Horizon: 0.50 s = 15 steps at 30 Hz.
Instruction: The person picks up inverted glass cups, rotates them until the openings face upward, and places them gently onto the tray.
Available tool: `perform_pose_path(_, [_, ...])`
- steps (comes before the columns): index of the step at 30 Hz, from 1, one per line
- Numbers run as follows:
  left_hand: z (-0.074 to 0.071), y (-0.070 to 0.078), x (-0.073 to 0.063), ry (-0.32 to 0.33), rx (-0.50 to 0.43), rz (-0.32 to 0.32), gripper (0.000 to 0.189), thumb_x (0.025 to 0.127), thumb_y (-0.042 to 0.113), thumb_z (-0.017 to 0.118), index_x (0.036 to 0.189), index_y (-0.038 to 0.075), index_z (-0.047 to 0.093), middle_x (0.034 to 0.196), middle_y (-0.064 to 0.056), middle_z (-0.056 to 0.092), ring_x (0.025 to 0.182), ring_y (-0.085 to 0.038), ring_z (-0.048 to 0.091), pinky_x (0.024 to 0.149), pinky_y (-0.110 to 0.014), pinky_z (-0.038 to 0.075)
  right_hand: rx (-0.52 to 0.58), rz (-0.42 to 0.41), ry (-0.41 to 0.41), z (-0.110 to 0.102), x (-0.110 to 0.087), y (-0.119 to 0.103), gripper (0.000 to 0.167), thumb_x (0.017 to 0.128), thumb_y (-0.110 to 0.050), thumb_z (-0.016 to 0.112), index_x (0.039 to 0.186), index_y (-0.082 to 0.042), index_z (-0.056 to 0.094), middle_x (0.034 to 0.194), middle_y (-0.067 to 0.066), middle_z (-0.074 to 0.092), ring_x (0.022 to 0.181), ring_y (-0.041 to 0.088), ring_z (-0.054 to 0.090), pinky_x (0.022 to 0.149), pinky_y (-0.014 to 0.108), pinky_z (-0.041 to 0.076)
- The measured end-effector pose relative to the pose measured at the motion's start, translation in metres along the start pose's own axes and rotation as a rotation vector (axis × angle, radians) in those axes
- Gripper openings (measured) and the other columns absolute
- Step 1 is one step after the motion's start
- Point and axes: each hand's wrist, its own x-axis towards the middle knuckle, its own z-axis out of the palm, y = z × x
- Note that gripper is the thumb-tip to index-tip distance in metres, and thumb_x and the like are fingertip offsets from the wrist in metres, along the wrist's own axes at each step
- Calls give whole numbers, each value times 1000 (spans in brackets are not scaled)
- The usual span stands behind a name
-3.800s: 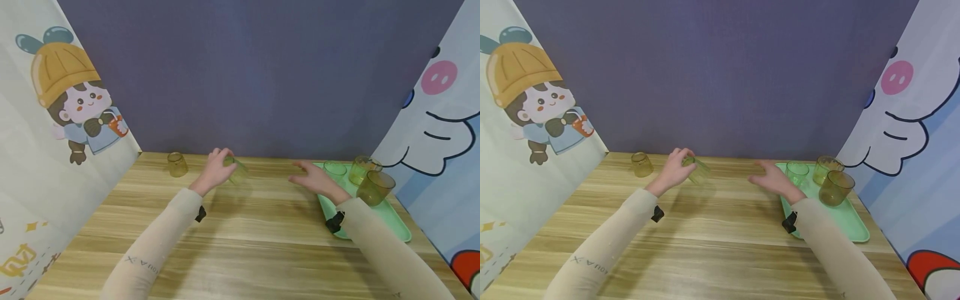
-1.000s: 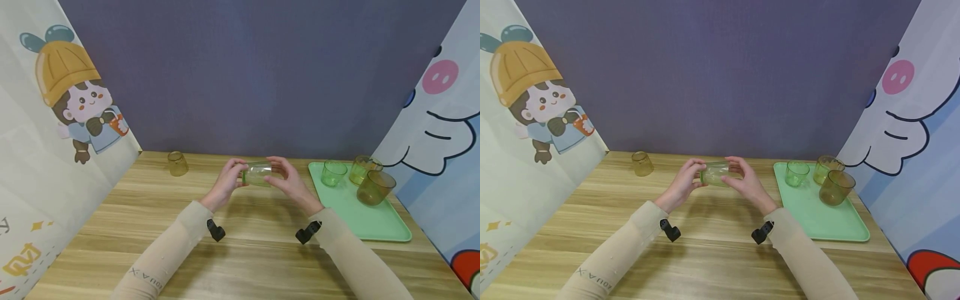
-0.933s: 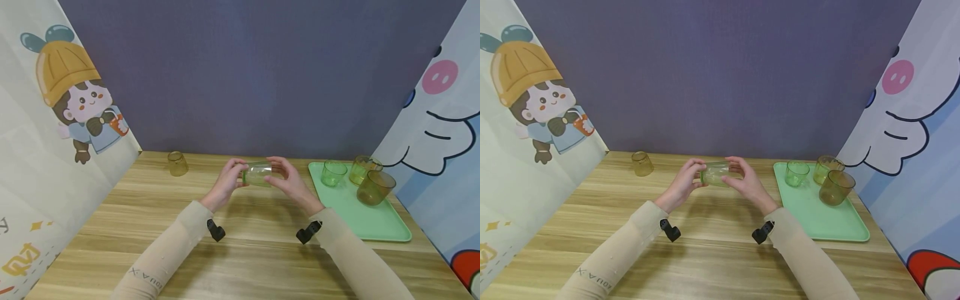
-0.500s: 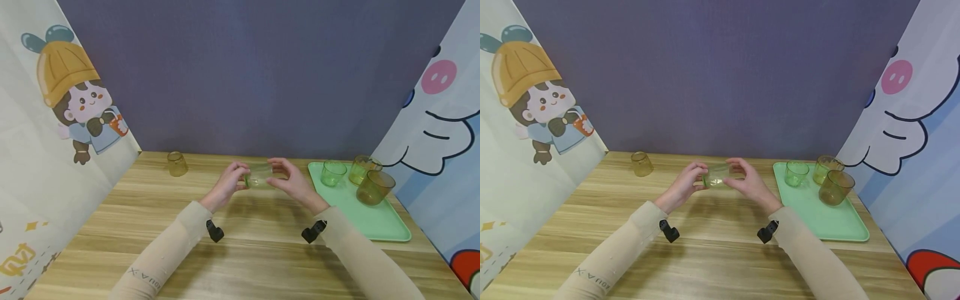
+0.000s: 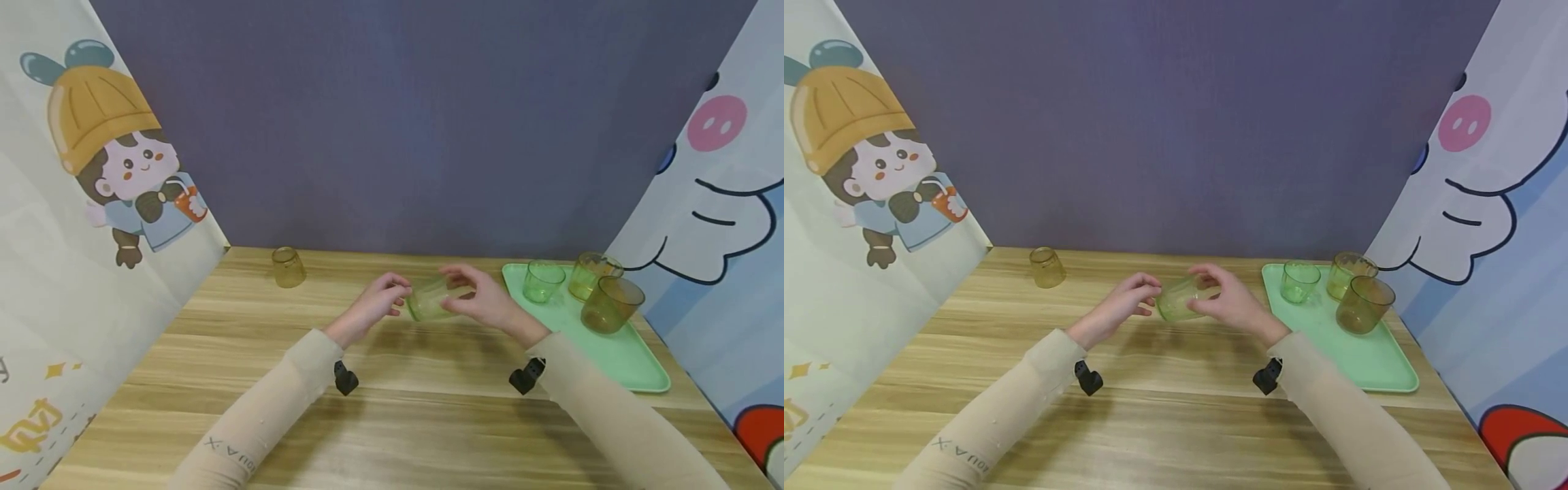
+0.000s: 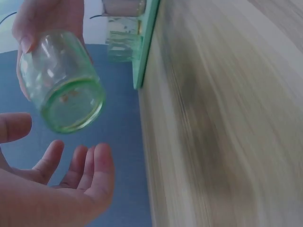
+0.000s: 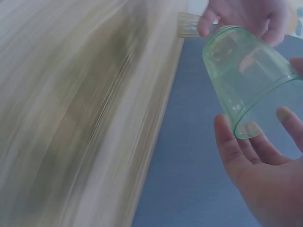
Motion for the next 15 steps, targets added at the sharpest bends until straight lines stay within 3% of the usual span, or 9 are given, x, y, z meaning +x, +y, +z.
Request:
perform_pose_path(3, [-1,0,-1,16,43,24,34,103,26,56,129,5,58,121,-10,60,110,-33,57,100,-54,47,-47,-5,-28,-2,0,-1,57,90,-13,77,141,-3,54,139,20,55,124,40,53,96,60,49])
perform_pose_path(9, [-3,-1,0,45,192,70,33,102,31,58,126,9,60,117,-8,62,107,-26,59,92,-44,51,-141,4,-67,-5,-4,-3,58,88,-16,77,141,-5,55,139,18,54,121,37,55,92,55,52])
perform_pose_path(15, [-6,-6,1,90,403,129,37,102,34,59,131,10,59,130,-11,55,115,-27,55,96,-47,49,-194,5,-103,-11,-8,-2,56,89,-15,77,140,-6,56,140,15,55,119,34,55,89,49,55])
